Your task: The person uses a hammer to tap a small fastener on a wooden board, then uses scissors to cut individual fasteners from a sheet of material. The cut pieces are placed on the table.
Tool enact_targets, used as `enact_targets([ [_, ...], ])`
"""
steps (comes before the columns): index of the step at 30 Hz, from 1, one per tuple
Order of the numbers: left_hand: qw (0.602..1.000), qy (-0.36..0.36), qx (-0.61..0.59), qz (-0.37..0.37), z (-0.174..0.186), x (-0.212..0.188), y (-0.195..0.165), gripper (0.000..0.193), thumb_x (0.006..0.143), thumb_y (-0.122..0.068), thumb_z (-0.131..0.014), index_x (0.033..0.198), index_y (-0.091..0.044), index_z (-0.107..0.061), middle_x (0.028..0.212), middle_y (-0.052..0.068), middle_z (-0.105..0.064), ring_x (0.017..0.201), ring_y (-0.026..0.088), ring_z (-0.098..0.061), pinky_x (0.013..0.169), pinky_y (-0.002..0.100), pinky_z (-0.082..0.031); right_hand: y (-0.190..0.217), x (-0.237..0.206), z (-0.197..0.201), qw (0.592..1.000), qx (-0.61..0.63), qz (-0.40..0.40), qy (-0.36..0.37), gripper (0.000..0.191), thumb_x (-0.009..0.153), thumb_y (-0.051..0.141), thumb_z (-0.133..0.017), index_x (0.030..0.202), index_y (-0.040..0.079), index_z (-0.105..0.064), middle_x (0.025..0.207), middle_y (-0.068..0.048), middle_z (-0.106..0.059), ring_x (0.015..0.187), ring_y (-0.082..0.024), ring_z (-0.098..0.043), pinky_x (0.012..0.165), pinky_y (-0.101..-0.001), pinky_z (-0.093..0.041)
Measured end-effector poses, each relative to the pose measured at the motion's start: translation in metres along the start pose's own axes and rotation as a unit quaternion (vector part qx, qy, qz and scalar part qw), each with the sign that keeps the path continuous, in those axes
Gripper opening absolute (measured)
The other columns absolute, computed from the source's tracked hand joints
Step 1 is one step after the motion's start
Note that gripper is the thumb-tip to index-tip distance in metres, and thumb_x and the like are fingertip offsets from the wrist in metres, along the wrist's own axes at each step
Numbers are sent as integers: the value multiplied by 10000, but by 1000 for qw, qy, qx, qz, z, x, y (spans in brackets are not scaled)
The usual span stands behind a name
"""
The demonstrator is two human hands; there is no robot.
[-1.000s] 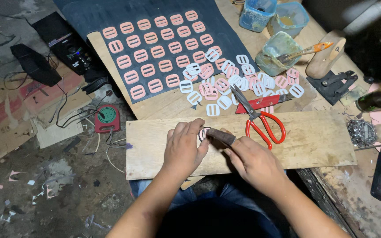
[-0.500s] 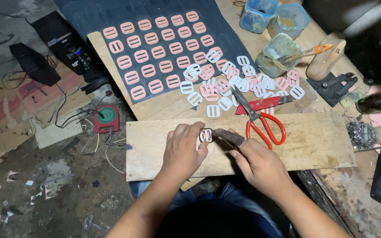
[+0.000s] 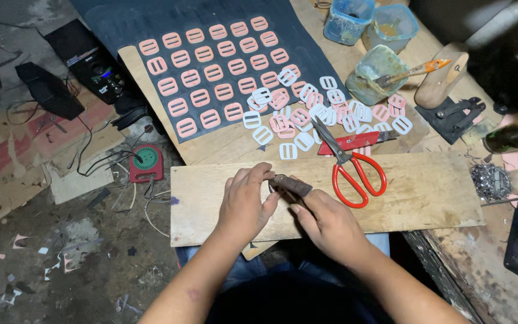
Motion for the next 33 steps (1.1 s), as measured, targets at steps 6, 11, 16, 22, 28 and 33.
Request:
enact_targets([
  [6, 1000, -1, -4, -5, 4, -1, -3, 641, 777, -192, -805, 1323, -42, -504, 1155, 57, -718, 1129, 306, -593, 974, 450, -429, -15, -5, 7, 997, -2, -74, 9, 227, 931, 226, -699, 922, 11, -627, 834, -160, -627, 755, -349, -630, 668, -424, -503],
  [11, 999, 4, 22, -26, 1, -2, -4, 535, 809, -209, -790, 1258, -44, -551, 1097, 84, -698, 1066, 311, -605, 923, 460, -440, -21, -12, 18, 982, 50, -177, 30, 162, 967, 173, -644, 978, 12, -655, 869, -141, -637, 826, -268, -651, 760, -362, -513],
  [16, 992, -36, 80, -94, 1, 1, -15, 294, 881, -159, -703, 1148, -61, -631, 1041, 96, -697, 978, 308, -637, 854, 446, -498, 3, -19, 58, 989, 67, -70, -111, 378, 908, 119, -658, 1258, -18, -618, 1053, -108, -646, 957, -200, -633, 875, -315, -486],
  [22, 959, 6, -241, 152, 1, 11, -9, 231, 1018, -116, -517, 1193, -17, -630, 952, 93, -687, 712, 146, -709, 661, 289, -580, 8, -23, 74, 988, 74, -103, -91, 231, 845, 72, -734, 1061, 25, -667, 1004, -101, -676, 863, -197, -664, 780, -306, -530],
  [28, 896, 60, -373, 233, -1, 7, -24, 357, 959, -101, -582, 1295, 18, -613, 888, 62, -697, 653, 96, -648, 592, 240, -560, 21, -24, 66, 999, -11, 24, -43, 201, 851, 117, -748, 1021, 56, -659, 899, -93, -673, 801, -260, -680, 718, -343, -539],
  [33, 881, 83, -390, 253, -2, 5, -27, 364, 935, -107, -628, 1256, 64, -617, 861, 70, -692, 628, 101, -650, 560, 250, -546, 28, -22, 60, 994, -32, 105, -23, 221, 864, 168, -706, 1043, 53, -648, 877, -100, -641, 788, -303, -640, 686, -392, -501],
])
Point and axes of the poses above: each hand's wrist, its own x-axis towards the middle knuckle, its own z-axis out of the back of the hand, y = z × x, the point moved 5 cm from there along x, towards the middle knuckle
